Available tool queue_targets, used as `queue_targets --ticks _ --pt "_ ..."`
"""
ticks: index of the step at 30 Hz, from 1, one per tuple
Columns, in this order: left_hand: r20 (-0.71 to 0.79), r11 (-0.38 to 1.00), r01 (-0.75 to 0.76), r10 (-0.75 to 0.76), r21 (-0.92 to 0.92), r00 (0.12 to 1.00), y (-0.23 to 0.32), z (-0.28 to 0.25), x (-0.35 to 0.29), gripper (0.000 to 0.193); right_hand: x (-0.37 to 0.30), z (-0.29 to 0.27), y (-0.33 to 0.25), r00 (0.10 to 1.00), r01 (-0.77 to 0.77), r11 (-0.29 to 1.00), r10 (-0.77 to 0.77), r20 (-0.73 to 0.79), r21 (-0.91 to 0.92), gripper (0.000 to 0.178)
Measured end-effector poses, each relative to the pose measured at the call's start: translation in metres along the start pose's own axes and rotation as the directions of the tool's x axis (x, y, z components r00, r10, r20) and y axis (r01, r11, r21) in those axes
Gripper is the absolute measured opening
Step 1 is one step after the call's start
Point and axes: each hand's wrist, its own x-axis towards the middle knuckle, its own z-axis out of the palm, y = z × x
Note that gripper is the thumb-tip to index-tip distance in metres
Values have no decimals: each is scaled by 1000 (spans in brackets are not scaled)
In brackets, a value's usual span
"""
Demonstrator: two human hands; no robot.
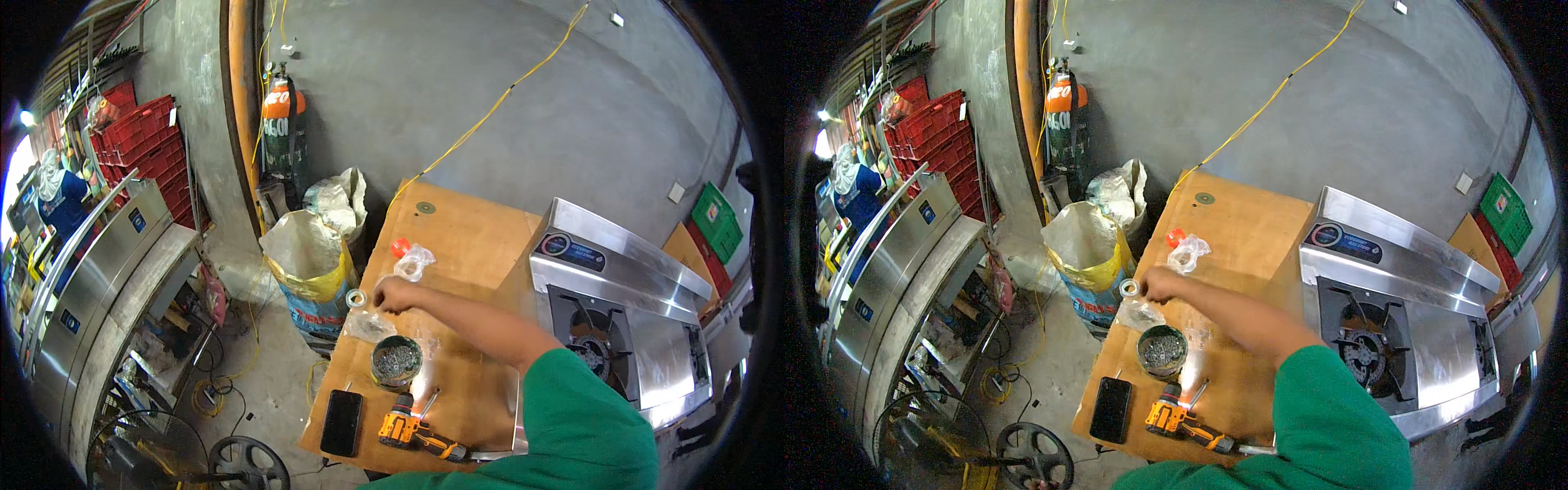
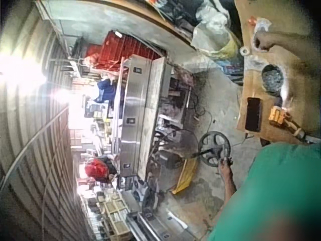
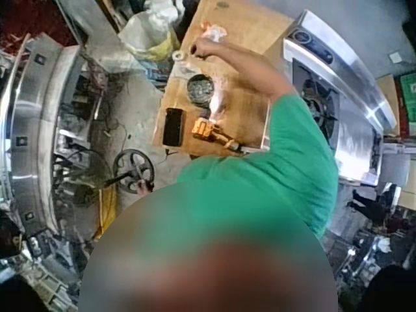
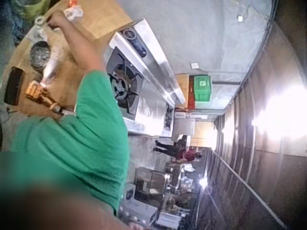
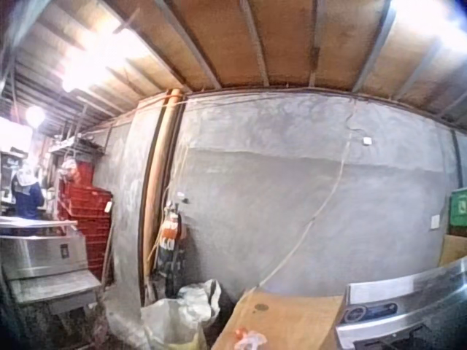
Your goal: The person assembles a stainless steel gas stove by placing and securing metal components with a cordless drill. They handle screws and fasteners, align parts on the stove surface, and tighten them in sequence.
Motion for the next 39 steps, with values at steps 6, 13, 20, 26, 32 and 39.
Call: queue_targets --ticks 6,13,20,26,32,39 --pt "-115 997 72 -74 -24 991 -19 -7 21 22 25 40 -24 989 148 835 -131 70 -530 24" --pt "-36 997 79 -79 1 996 8 37 61 13 29 48 4 984 160 928 -178 -22 -335 23" --pt "26 997 54 -52 -60 998 -18 26 101 15 25 42 18 980 80 943 -134 -150 -323 34" --pt "30 984 154 -152 -91 988 6 43 69 11 42 10 53 961 -119 963 51 -270 -243 31" --pt "-6 992 123 -123 -26 992 3 30 49 12 54 -39 112 768 -219 973 128 -628 -69 27" --pt "-33 995 98 -97 17 995 -20 10 64 27 31 -80 41 928 -268 963 268 -259 38 36"
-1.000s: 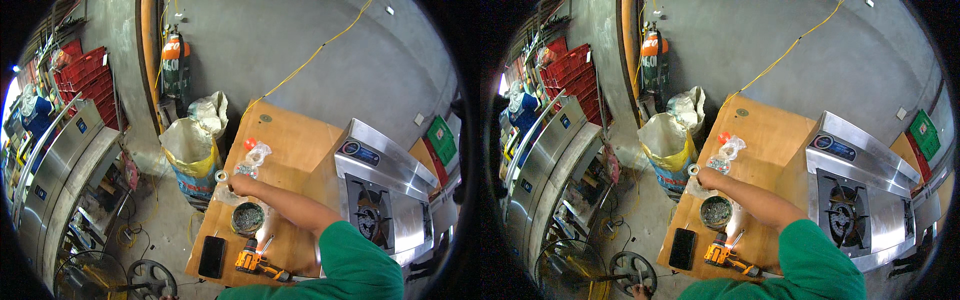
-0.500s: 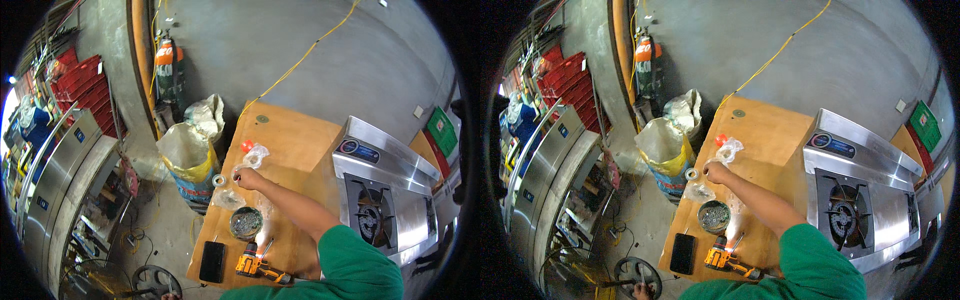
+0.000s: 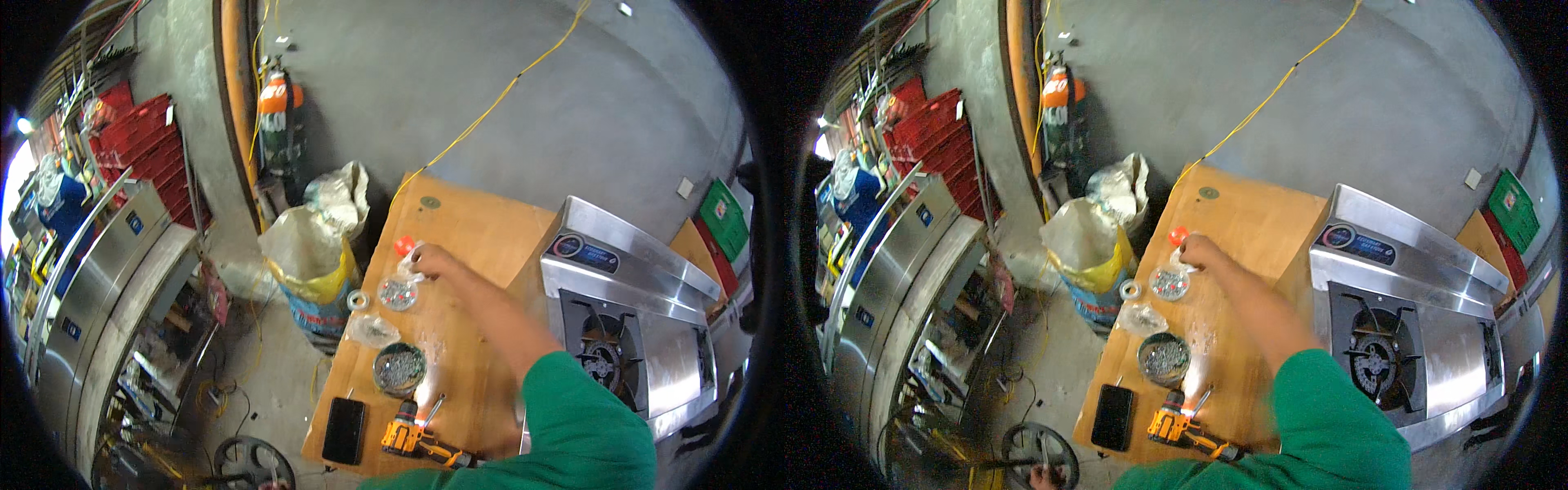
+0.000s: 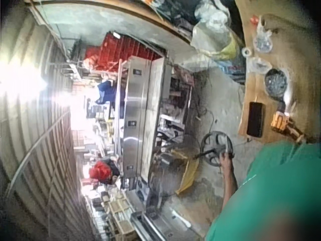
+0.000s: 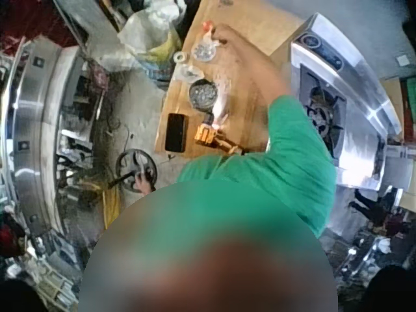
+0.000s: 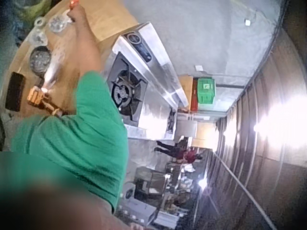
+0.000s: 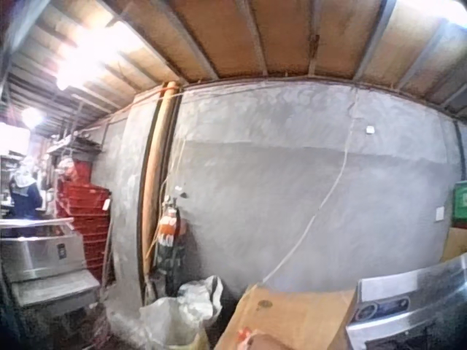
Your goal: The person assembles a stainless steel gas stove by placing and securing metal components with a cordless drill. They handle screws and fasteners, align parts on the stove surface, and tighten them in sequence.
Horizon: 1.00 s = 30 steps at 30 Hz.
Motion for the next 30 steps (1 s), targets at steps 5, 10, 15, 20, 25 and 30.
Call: queue_targets --ticks 5,10,15,20,25,30 --pt "343 960 -229 163 161 925 113 124 -34 20 -43 -70 26 988 156 958 -150 43 -239 54" --pt "487 919 -359 241 165 839 141 198 -11 25 -160 -127 -22 937 275 918 -322 -134 -287 45" --pt "635 715 -611 305 340 710 143 267 39 32 -286 -136 -5 932 233 912 -309 -192 -339 46" --pt "744 511 -739 254 439 618 134 299 65 34 -373 -115 30 971 46 970 -99 -218 -239 47" --pt "757 342 -823 340 453 558 120 294 67 47 -410 -81 80 917 27 994 -68 -392 -110 49" --pt "681 134 -730 281 670 676 137 255 -25 87 -399 -79 81 893 97 988 -140 -428 -121 49"
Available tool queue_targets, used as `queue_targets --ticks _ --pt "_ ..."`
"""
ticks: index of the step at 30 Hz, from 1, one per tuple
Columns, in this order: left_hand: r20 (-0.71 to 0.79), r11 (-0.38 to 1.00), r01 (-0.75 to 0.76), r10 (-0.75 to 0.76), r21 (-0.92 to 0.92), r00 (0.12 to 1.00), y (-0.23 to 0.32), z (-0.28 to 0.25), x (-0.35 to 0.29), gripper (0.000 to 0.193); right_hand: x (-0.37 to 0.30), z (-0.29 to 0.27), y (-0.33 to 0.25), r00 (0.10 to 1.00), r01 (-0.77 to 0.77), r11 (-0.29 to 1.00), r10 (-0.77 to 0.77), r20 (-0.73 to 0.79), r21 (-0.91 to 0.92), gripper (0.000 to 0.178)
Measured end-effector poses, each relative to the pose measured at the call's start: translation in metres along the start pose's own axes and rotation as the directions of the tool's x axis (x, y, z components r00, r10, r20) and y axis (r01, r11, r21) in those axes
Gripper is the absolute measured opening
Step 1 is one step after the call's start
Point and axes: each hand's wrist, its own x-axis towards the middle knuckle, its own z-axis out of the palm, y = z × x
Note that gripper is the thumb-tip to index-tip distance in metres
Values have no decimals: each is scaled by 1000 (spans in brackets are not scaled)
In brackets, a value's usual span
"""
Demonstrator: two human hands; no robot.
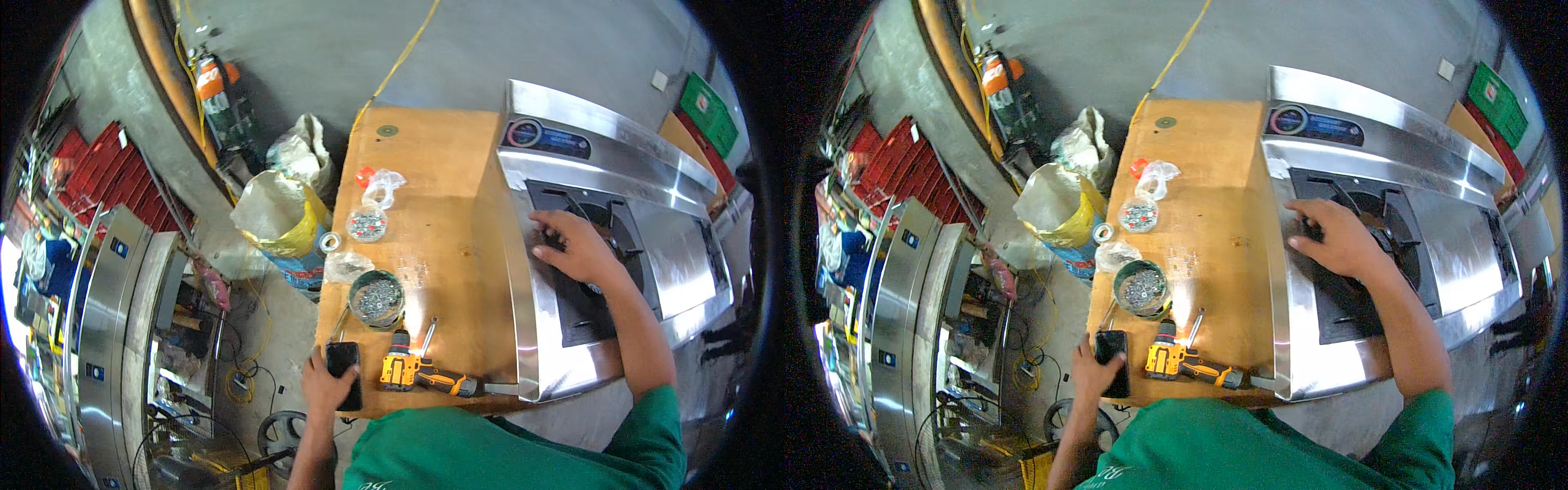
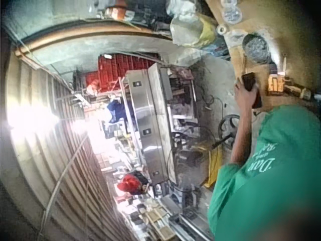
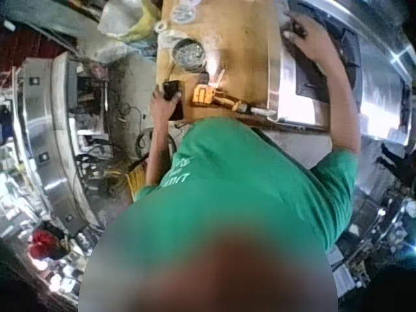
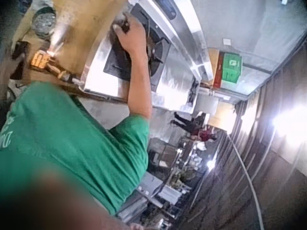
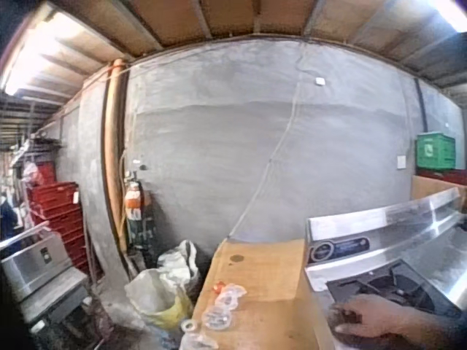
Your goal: The person assembles a stainless steel gas stove by placing and securing metal components with a cordless drill. They handle screws and fasteners, align parts on the stove surface, and tighten them in sequence.
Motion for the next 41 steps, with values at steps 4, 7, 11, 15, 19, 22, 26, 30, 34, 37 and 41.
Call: queue_targets --ticks 4,7,11,15,19,22,26,30,34,37,41 --pt "4 978 -46 46 204 999 6 31 -37 104 12 9 8 996 62 990 -68 -49 -129 43" --pt "21 992 -66 64 111 998 -5 40 -32 104 15 9 8 999 22 995 -26 -40 -93 40" --pt "113 934 28 13 -356 993 -15 21 -54 100 19 17 8 998 40 998 -43 -54 -47 39" --pt "333 611 270 -11 -744 943 -20 -1 -108 92 16 24 20 993 86 995 -91 -81 -56 39" --pt "397 270 347 157 -898 905 -48 15 -172 91 9 27 37 985 108 991 -117 -128 -76 39" --pt "376 151 349 221 -925 900 -78 60 -230 88 17 31 56 978 136 985 -150 -142 -103 38" --pt "512 -250 525 119 -814 851 -85 151 -313 87 32 36 66 972 197 977 -205 -113 -78 38" --pt "635 -101 629 -206 -771 745 -72 292 -353 86 49 33 85 954 267 963 -269 -129 -36 36" --pt "702 311 799 -383 -515 601 -36 381 -342 88 46 29 86 973 179 971 -199 -117 -158 30" --pt "584 594 655 -350 -466 733 -13 409 -309 81 50 28 96 966 170 943 -217 -141 -284 27" --pt "589 909 415 -353 33 727 -4 471 -221 75 56 43 88 985 125 983 -139 -104 -134 28"
